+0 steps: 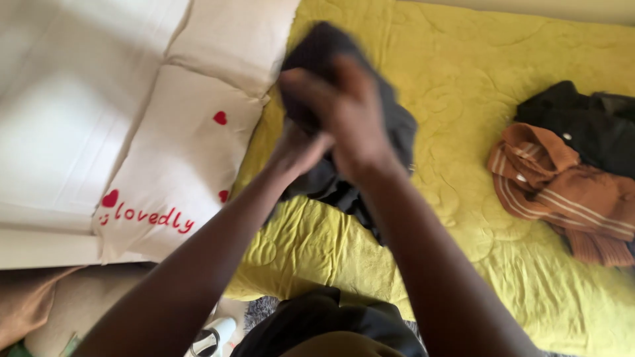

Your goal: Folding a black zip-up hoodie on a bed.

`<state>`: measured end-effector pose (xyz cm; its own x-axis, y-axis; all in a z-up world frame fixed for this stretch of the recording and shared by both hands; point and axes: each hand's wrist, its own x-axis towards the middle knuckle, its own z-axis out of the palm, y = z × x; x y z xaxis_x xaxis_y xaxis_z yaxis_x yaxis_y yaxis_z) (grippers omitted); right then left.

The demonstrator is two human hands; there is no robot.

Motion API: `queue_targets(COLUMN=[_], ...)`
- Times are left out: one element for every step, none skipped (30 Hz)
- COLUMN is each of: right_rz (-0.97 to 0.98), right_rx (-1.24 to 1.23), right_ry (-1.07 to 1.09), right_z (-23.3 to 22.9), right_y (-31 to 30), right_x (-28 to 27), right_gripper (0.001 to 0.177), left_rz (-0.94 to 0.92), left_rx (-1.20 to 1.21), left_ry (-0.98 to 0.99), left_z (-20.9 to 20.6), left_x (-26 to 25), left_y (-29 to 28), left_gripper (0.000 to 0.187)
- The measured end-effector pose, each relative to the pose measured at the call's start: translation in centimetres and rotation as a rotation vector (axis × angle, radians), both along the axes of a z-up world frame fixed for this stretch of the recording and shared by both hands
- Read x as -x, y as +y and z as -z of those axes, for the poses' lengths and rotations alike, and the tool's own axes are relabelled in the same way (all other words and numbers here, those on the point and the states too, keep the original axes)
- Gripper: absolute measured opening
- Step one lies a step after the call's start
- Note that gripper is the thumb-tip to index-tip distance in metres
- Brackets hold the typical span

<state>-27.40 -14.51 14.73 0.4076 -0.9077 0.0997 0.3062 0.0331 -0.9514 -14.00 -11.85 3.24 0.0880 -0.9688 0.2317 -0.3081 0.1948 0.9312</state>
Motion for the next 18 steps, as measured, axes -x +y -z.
queue_targets(right_rz=[-0.097, -0.078, -0.180, -0.291, -0.277, -0.178, -0.081, -0.086, 0.054, 0.194, 0.190, 0.158, 0.125, 0.128, 0.080, 0.034, 0.036, -0.014], right_rx=[0.108, 0.110, 0.168, 0.218, 0.213, 0.041, -0.131, -0.128, -0.073, -0.017, -0.013, -0.047, -0.081, -0.082, -0.136, -0.193, -0.197, -0.250], right_ry=[0.093, 0.095, 0.002, -0.091, -0.089, -0.091, -0.091, -0.093, 0.080, 0.253, 0.251, 0.225, 0.200, 0.199, 0.160, 0.122, 0.123, 0.084], right_z=[-0.3, -0.5, -0.8, -0.9, 0.7, 2.1, 3.6, 9.4, 14.1, 18.2, 18.1, 18.2, 18.2, 18.1, 18.0, 17.9, 17.7, 17.4], right_y=[0.4, 0.2, 0.0, 0.0, -0.8, -1.6, -2.3, -2.8, -3.8, -5.0, -4.6, -4.0, -3.5, -2.9, -2.3, -1.6, -0.9, -0.5], right_x=[-0.2, 0.4, 1.0, 1.6, 3.1, 4.3, 5.5, 5.6, 6.6, 7.4, 7.3, 7.4, 7.5, 7.4, 7.4, 7.4, 7.3, 7.1], right_gripper=[0.029, 0.029, 0.031, 0.033, 0.033, 0.036, 0.039, 0.039, 0.042, 0.046, 0.046, 0.049, 0.051, 0.051, 0.056, 0.060, 0.060, 0.064], left_rz=[-0.101, -0.082, -0.188, -0.304, -0.291, -0.192, -0.086, -0.088, -0.060, -0.031, -0.033, 0.091, 0.216, 0.218, 0.307, 0.394, 0.395, 0.450], left_rx=[0.059, 0.061, 0.043, 0.018, 0.010, -0.129, -0.271, -0.265, -0.217, -0.169, -0.163, -0.092, -0.019, -0.021, -0.012, -0.004, -0.008, 0.008], left_ry=[0.046, 0.047, 0.213, 0.375, 0.375, 0.677, 0.976, 0.974, 1.014, 1.054, 1.052, 1.149, 1.242, 1.241, 1.201, 1.161, 1.163, 1.104], left_z=[0.1, -0.3, -0.6, -0.8, -3.2, -5.7, -8.2, -8.4, -8.7, -9.0, -8.7, -8.3, -7.9, -8.2, -8.4, -8.6, -9.3, -10.0], left_x=[0.7, 0.3, 0.0, -0.4, -0.6, -1.1, -1.7, -2.1, -2.6, -3.0, -3.3, -3.4, -3.6, -3.4, -3.3, -3.1, -2.9, -2.9], left_y=[-1.5, -2.7, -3.8, -4.6, -4.4, -4.1, -3.7, -3.7, -3.6, -3.6, -3.9, -4.2, -4.5, -4.6, -4.7, -4.7, -4.2, -3.8], left_gripper=[0.065, 0.065, 0.068, 0.070, 0.070, 0.072, 0.080, 0.080, 0.077, 0.074, 0.074, 0.069, 0.063, 0.063, 0.062, 0.060, 0.060, 0.057])
